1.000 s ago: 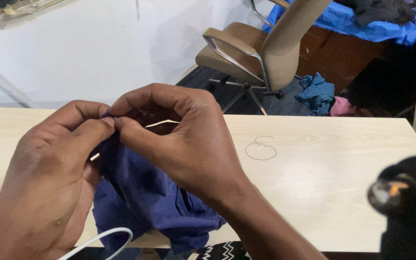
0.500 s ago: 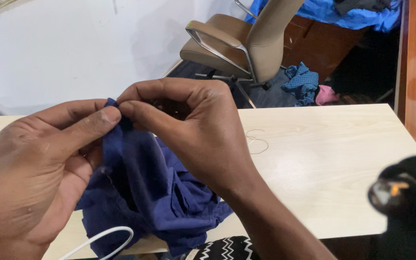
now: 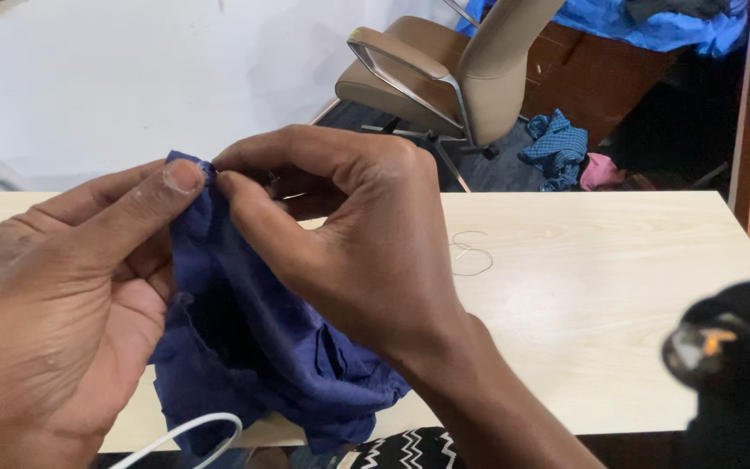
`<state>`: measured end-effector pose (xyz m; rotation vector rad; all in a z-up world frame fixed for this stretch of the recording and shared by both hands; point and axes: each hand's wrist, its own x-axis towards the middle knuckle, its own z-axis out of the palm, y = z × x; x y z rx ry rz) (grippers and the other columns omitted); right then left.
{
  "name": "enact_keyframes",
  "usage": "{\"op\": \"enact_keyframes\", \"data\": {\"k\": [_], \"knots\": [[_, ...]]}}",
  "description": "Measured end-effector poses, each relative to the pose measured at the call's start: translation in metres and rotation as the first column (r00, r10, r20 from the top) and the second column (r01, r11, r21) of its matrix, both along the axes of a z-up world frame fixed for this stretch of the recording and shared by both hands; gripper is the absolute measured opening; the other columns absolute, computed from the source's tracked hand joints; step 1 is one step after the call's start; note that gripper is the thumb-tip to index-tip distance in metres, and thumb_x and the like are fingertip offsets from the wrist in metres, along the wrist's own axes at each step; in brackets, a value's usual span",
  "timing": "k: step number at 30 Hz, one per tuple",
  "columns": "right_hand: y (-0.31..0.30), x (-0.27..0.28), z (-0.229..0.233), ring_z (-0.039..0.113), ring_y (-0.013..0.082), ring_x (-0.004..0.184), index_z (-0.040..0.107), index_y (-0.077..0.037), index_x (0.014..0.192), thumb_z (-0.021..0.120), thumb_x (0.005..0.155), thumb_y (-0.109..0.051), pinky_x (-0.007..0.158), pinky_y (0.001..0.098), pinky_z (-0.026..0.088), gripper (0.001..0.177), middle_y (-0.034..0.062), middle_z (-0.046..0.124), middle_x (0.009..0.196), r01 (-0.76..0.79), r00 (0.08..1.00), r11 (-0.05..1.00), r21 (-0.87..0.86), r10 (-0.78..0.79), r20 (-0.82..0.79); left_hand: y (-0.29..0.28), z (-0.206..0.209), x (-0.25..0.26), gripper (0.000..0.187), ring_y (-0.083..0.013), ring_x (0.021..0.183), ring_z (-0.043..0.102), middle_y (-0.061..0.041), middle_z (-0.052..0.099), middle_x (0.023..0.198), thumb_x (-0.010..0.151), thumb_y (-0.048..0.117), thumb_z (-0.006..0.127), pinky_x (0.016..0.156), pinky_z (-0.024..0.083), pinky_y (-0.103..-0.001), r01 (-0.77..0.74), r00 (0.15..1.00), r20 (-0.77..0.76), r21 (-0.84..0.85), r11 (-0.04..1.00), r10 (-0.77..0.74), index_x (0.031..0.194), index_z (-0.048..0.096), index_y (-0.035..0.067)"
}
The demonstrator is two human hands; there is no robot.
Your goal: The person sews a button onto a blue shirt using a needle and thread. They repeatedly pass the needle through the button and fabric, pulling the thread to secure the button in place.
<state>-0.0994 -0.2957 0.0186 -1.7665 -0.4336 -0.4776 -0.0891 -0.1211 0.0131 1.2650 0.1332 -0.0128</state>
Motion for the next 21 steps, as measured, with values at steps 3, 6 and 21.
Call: {"op": "enact_keyframes", "data": {"k": [3,6,21], "knots": [[0.0001,-0.0023,0.0021,0.08,0.011,0.081,0.076,-0.003,0.103,0.071,0.091,-0.008,0.077,0.0226,0.069,0.014,0.0079,0.08,0.089,0.009,0.998,1.0,-0.026,-0.007,0.068,-0.0006,-0.002,-0.0005,0.029,-0.0134,0.098,0.071,-0.01,0.076,0.103,0.091,0.008,0.074,0.091,0.057,-0.023,0.004,1.0,-0.007,-0.037,0.999,-0.004,0.115,0.071,-0.008],[0.0004,-0.0013,0.003,0.079,0.0094,0.077,0.077,-0.005,0.099,0.072,0.09,-0.011,0.075,0.021,0.069,0.012,0.0063,0.079,0.086,0.034,0.999,0.999,-0.041,-0.033,0.026,0.0002,-0.0034,-0.0021,0.03,-0.0113,0.097,0.07,-0.01,0.075,0.102,0.092,0.009,0.074,0.089,0.056,-0.021,-0.004,1.0,-0.014,0.018,1.0,0.004,0.117,0.07,-0.006],[-0.0034,-0.007,-0.0007,0.061,0.0016,0.066,0.075,-0.001,0.092,0.071,0.088,-0.011,0.059,0.0154,0.048,0.012,-0.0002,0.069,0.075,-0.057,0.994,0.994,0.089,0.065,-0.087,0.0046,-0.003,-0.0083,0.031,-0.0117,0.098,0.066,-0.011,0.074,0.105,0.094,0.008,0.072,0.081,0.05,-0.024,0.068,0.997,-0.03,0.045,0.997,-0.066,0.124,0.069,-0.002]]}}
